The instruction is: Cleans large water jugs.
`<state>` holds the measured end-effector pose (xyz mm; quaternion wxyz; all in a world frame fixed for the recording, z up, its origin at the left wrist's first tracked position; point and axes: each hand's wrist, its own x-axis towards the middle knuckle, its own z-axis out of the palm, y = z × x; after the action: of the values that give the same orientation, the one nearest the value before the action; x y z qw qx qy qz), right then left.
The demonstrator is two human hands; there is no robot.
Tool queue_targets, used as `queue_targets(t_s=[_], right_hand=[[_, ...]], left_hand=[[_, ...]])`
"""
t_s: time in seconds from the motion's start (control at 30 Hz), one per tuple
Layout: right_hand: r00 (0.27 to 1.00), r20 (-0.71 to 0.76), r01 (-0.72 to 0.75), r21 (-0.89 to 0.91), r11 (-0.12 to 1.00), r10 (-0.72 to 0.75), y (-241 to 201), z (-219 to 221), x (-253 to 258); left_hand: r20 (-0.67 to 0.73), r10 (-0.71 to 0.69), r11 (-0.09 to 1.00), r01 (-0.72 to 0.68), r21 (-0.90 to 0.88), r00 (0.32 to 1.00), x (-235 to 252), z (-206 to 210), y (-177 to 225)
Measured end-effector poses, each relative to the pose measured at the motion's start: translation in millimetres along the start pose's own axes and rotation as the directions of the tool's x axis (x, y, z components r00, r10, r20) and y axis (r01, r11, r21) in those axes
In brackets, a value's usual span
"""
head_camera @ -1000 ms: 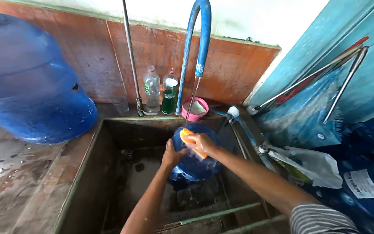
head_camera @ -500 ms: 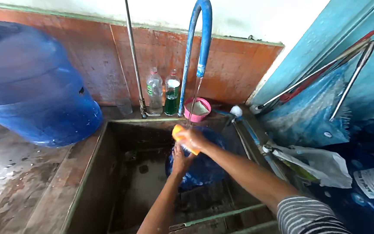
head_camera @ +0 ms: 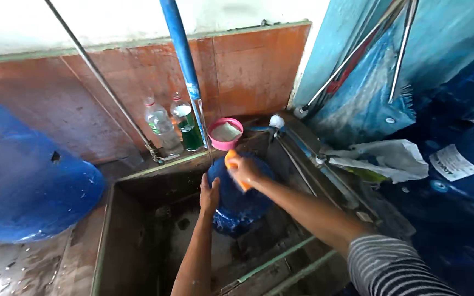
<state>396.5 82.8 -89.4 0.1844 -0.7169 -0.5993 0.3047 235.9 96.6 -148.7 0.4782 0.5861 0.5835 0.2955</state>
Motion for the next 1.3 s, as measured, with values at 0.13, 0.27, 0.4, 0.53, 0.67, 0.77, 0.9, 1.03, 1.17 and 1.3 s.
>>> queue_targets(t_s=[0.13,0.27,0.4,0.53,0.67,0.77,0.9,1.03,1.17,1.3], right_hand=[[0.966,0.211,0.166,-0.070,0.984,-0.148,3.0,5.2,-62.2],[0.998,0.010,-0.055,-0.142,0.988,0.057,48.0,-29.7,-35.0],[0.999,0.004,0.041,-0.133,0.990,-0.041,12.4,-8.3,-13.2],[0.999,-0.053,-0.014,-0.097,0.995,0.009,12.3,-17.8,9.7],[0.969,0.137,0.224,-0.140,0.965,-0.205,-22.5,5.0,5.8],[0.922,0.169,0.368,-0.098,0.924,-0.349,-34.6,12.0,9.3],[0.986,0.049,0.164,-0.149,0.975,-0.158,-27.7,-0.7,43.7],[0.922,0.222,0.347,-0.109,0.932,-0.317,-54.1,14.0,13.1],[0.991,0.013,0.133,0.062,0.989,-0.134,-36.8,12.2,28.1],[0.954,0.193,0.207,0.133,0.969,-0.231,-9.9,26.7,-43.5]], left_hand=[[-0.032,-0.046,0.958,0.054,0.281,0.998,26.7,-15.0,21.5],[0.074,0.073,0.908,-0.097,0.408,0.995,36.6,-22.3,19.4],[0.257,0.169,0.822,-0.280,0.496,0.952,39.8,-13.4,27.6],[0.002,-0.112,0.930,0.105,0.351,0.994,-13.9,-17.1,9.8],[0.080,-0.118,0.985,0.107,0.135,0.990,-33.6,3.4,-5.4],[0.089,-0.026,0.998,0.021,0.063,0.996,-29.9,-12.1,-17.3],[-0.025,-0.111,0.992,0.109,-0.058,0.994,-53.7,8.3,-29.4],[0.061,-0.041,0.999,0.042,-0.022,0.997,-36.7,14.3,-28.6],[0.025,0.023,0.997,-0.021,-0.073,0.999,-32.8,12.2,-34.3],[-0.035,0.040,0.989,-0.045,-0.141,0.999,-30.9,-14.0,-36.1]])
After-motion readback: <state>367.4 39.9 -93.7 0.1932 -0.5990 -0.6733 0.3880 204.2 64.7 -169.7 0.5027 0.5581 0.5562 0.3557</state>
